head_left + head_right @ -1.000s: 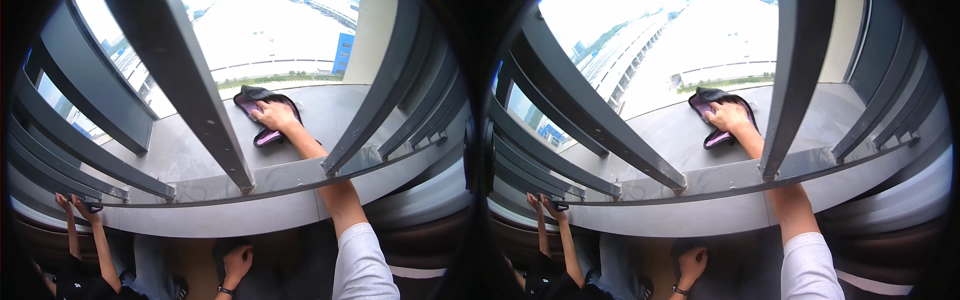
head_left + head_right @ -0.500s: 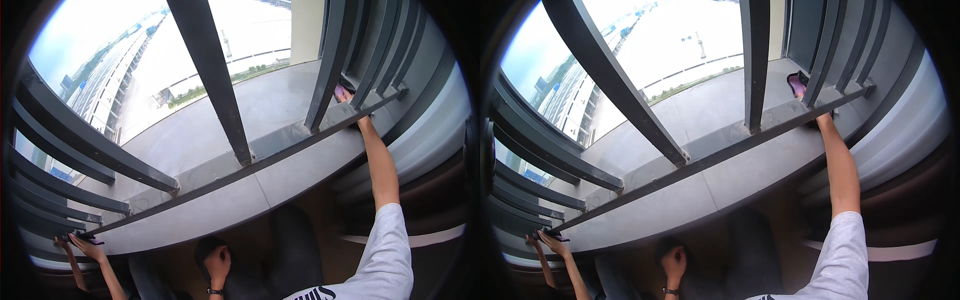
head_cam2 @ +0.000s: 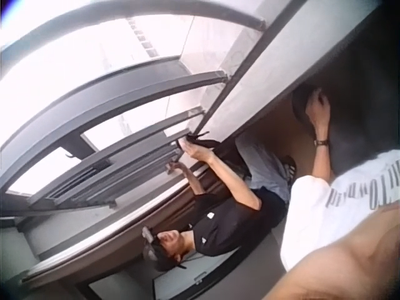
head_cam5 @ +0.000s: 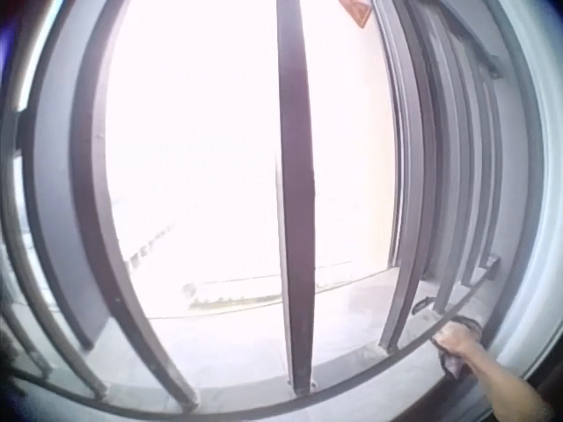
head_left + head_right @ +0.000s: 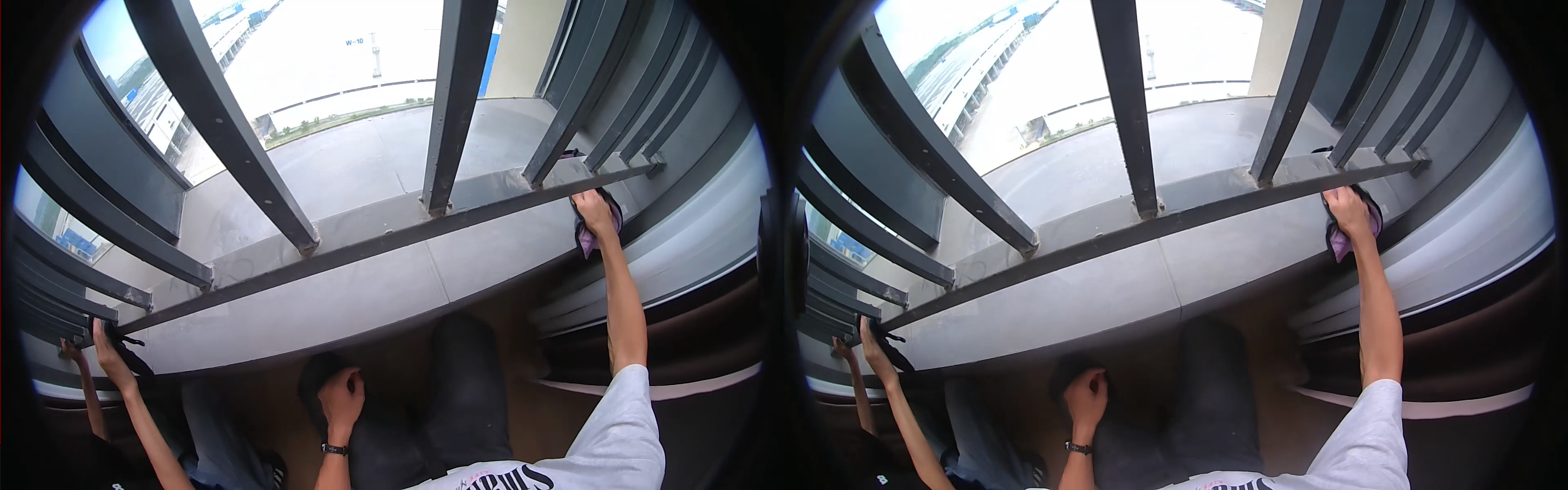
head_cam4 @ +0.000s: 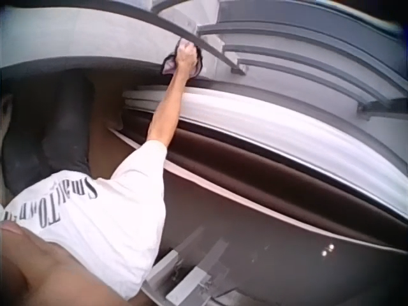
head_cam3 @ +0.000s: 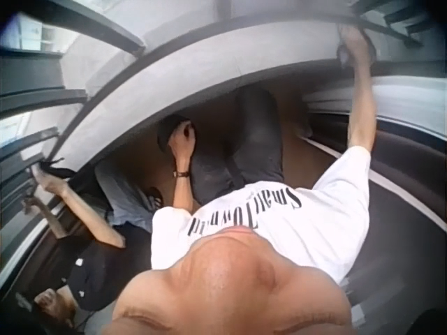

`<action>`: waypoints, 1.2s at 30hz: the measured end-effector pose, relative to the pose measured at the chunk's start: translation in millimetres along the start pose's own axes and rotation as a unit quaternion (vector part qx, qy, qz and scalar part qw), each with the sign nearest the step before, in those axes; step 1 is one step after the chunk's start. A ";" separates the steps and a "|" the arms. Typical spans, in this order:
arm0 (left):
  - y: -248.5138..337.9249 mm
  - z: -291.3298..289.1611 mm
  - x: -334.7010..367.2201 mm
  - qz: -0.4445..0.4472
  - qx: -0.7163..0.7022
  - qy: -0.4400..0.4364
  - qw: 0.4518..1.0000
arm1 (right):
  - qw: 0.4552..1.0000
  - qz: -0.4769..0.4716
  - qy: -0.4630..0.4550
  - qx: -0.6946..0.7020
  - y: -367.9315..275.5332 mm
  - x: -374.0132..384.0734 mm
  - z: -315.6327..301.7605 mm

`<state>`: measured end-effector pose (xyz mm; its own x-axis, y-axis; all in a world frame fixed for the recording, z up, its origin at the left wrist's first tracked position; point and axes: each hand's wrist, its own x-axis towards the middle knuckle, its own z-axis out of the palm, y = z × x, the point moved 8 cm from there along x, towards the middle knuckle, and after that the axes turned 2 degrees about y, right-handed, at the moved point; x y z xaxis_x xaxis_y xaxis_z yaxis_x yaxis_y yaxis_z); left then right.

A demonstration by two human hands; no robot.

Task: The person wipes a sink with a cloth, rinses the cloth under a faucet, and then cleans a balcony ledge and metal railing with the cloth.

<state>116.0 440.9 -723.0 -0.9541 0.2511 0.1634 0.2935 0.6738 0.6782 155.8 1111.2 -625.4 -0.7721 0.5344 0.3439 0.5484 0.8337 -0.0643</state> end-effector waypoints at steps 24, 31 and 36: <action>2.0 -14.6 -8.0 0.008 -0.136 0.014 0.991 | 0.884 -0.395 -0.110 0.225 -644.4 -89.5 -28.6; 38.8 -2.1 -15.8 0.047 -0.139 -0.039 0.988 | 0.850 -0.458 -0.124 0.231 -728.4 -132.5 -64.7; 50.3 11.0 -21.2 0.060 -0.152 -0.073 0.984 | 0.801 -0.522 0.007 0.294 -751.3 -167.5 -77.5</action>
<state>151.7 477.0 -700.2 -0.8883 0.4286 0.1652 0.3506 0.4004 0.8466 -102.0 384.4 -562.1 -0.7051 -0.4942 0.5085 -0.6423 0.7489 -0.1628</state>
